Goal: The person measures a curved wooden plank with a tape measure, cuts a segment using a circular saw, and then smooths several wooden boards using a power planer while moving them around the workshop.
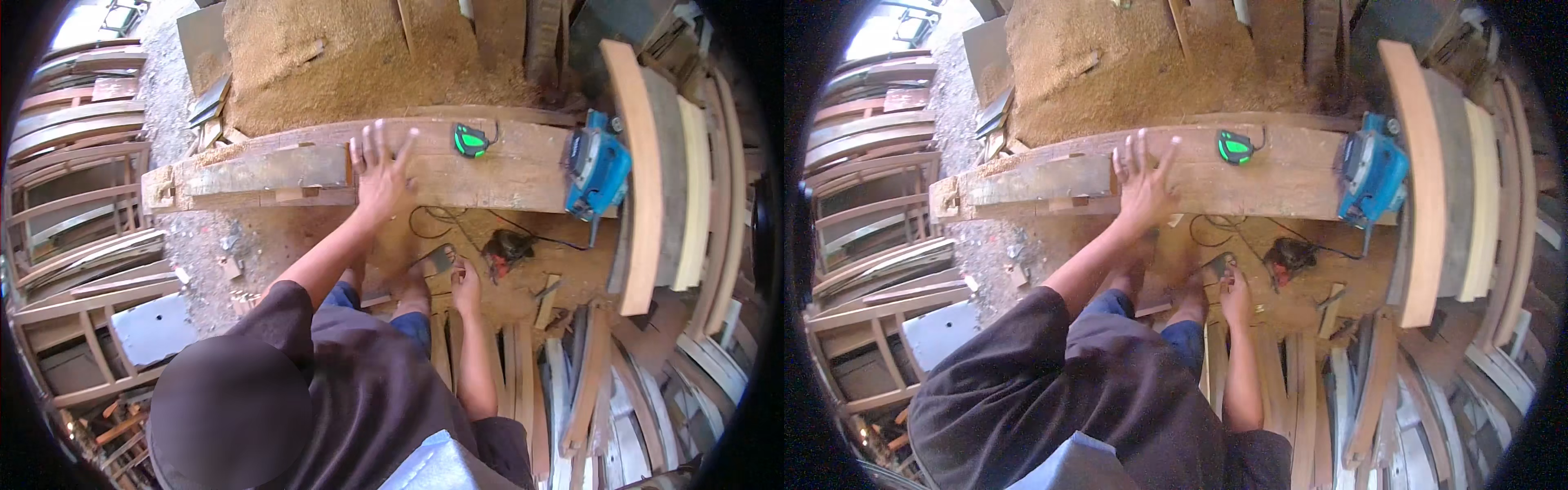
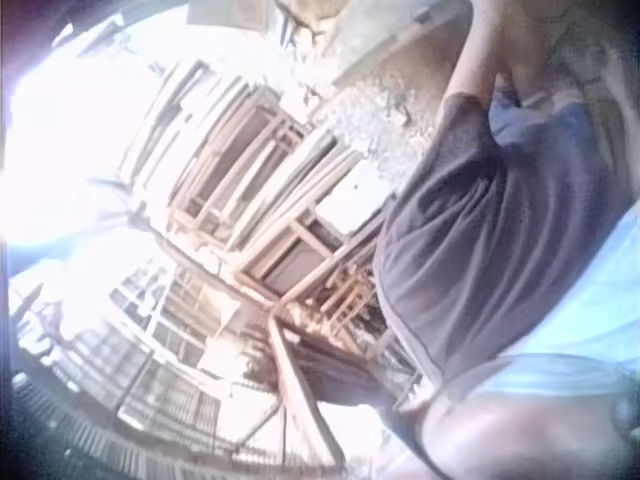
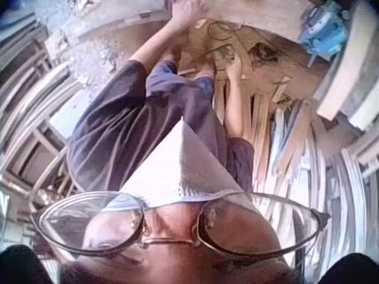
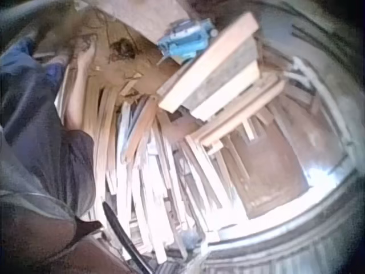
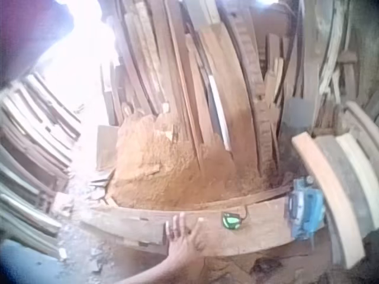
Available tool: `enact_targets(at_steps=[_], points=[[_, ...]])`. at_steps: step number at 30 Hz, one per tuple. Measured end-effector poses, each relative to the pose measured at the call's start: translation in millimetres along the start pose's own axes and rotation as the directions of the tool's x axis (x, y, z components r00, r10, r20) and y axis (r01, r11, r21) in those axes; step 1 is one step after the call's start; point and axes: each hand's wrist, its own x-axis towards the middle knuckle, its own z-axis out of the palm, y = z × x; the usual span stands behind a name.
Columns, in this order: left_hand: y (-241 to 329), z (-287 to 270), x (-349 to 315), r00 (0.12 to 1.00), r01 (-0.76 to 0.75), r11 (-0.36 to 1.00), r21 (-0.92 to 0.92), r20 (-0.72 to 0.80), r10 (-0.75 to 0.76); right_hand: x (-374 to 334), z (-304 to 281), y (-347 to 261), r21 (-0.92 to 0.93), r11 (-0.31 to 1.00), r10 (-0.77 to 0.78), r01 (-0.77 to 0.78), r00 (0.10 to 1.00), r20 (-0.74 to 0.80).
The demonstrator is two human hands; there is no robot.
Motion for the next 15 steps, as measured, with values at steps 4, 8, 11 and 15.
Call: enact_targets(at_steps=[4, 8, 11, 15], points=[[-49.6, -16.9, -2.4, 0.934, 0.099, 0.98, 0.175, 0.323, -0.152, -33.6, -27.6, -119.6, 0.048, 0.998, -0.032, 0.036, 0.996, -0.078], [-80.0, -53.1, 15.0, 0.989, 0.014, 0.997, -0.073, 0.147, -0.003, -39.6, -14.0, -196.8, -0.04, 0.988, -0.149, 0.146, 0.984, -0.094], [-144.5, -127.0, 10.7, 0.978, 0.167, 0.921, -0.352, -0.056, -0.199, -40.6, 21.3, -284.9, -0.188, 0.922, -0.361, 0.338, 0.926, -0.109], [-349.7, -134.7, -20.3, 0.887, 0.328, 0.886, -0.328, -0.217, -0.408, -18.0, 94.8, -397.8, -0.417, 0.629, -0.668, 0.656, 0.731, 0.141]])
